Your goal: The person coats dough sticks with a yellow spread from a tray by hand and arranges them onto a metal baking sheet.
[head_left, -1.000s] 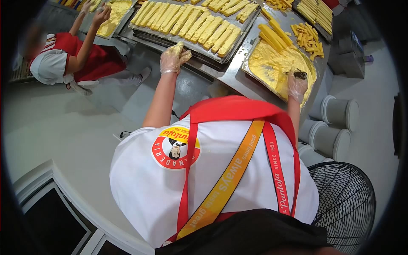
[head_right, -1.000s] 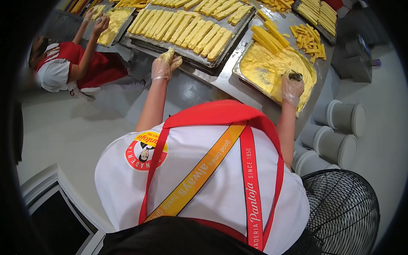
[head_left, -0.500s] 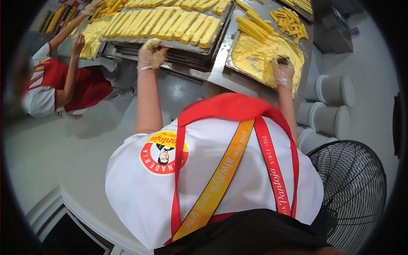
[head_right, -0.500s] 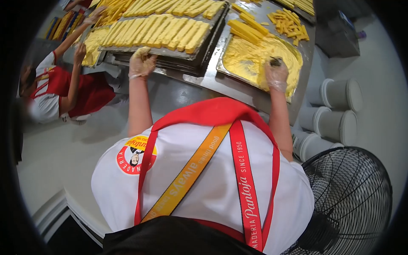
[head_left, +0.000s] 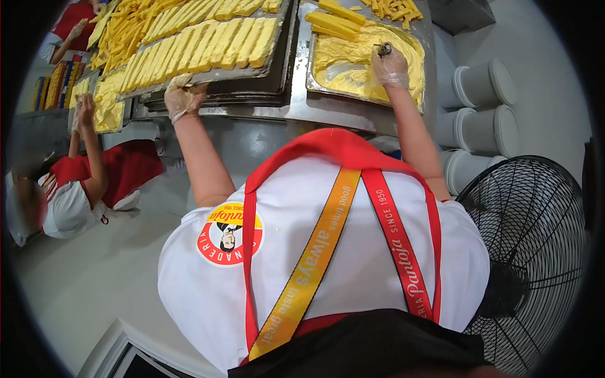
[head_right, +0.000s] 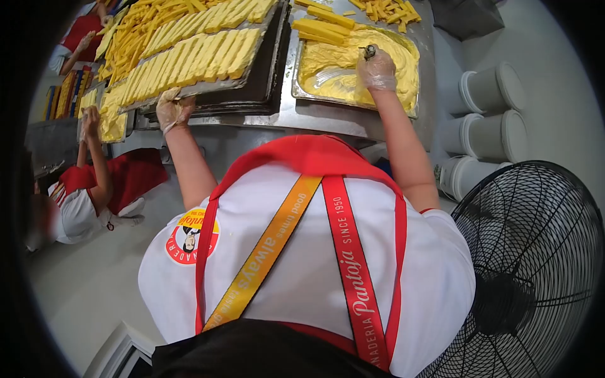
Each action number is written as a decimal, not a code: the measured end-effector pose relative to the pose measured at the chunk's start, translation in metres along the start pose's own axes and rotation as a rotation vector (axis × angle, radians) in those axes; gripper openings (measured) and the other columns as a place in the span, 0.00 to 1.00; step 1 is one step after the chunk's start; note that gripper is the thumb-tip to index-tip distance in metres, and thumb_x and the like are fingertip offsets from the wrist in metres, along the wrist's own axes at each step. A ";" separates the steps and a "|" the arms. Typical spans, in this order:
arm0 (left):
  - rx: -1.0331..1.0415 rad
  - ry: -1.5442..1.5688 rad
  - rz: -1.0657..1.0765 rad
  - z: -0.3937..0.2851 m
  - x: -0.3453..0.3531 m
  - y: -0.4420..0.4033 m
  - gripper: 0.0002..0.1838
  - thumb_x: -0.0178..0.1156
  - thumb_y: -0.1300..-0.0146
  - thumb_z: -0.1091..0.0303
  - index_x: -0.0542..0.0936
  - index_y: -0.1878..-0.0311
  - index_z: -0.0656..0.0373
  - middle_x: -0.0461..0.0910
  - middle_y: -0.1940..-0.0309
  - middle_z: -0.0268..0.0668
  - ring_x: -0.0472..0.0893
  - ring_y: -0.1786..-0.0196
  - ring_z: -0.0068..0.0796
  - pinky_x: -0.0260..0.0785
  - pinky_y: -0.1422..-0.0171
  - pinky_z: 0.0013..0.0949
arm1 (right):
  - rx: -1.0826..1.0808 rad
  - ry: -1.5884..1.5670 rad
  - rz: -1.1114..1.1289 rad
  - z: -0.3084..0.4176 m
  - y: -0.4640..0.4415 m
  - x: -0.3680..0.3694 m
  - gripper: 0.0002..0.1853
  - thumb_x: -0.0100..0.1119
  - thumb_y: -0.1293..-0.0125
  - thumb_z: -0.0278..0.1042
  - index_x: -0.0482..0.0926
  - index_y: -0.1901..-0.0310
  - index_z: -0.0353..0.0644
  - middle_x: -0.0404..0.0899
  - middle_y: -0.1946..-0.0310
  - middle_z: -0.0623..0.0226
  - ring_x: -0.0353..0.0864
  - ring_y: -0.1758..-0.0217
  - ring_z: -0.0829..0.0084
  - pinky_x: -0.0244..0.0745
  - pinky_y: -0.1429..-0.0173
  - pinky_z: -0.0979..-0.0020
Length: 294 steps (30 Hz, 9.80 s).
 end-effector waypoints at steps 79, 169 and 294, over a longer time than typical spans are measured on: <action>0.948 -0.509 -0.488 -0.237 -0.124 0.063 0.27 0.55 0.40 0.61 0.73 0.39 0.67 0.74 0.40 0.46 0.77 0.43 0.38 0.71 0.40 0.41 | -0.381 -0.061 0.305 0.035 0.020 0.015 0.07 0.64 0.43 0.33 0.78 0.64 0.43 0.80 0.68 0.61 0.81 0.64 0.64 0.76 0.59 0.66; 0.392 -1.651 0.247 0.204 0.162 0.013 0.14 0.65 0.46 0.63 0.84 0.56 0.56 0.84 0.68 0.43 0.82 0.66 0.31 0.73 0.58 0.30 | 0.197 -0.373 0.032 -0.027 0.008 -0.015 0.11 0.64 0.43 0.39 0.81 0.68 0.39 0.82 0.73 0.56 0.82 0.68 0.61 0.76 0.61 0.64; 0.803 -1.744 0.886 0.192 0.209 -0.106 0.12 0.62 0.41 0.64 0.79 0.55 0.55 0.82 0.64 0.42 0.81 0.61 0.45 0.74 0.57 0.40 | 0.463 -0.315 0.354 -0.042 0.011 0.024 0.20 0.70 0.49 0.46 0.81 0.64 0.37 0.83 0.68 0.55 0.83 0.65 0.65 0.77 0.59 0.65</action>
Point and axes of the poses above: each hand's wrist, its own y-axis away from the middle knuckle, its own x-axis out of the palm, z = x × y, the point moved 4 cm from there along -y, towards the middle knuckle
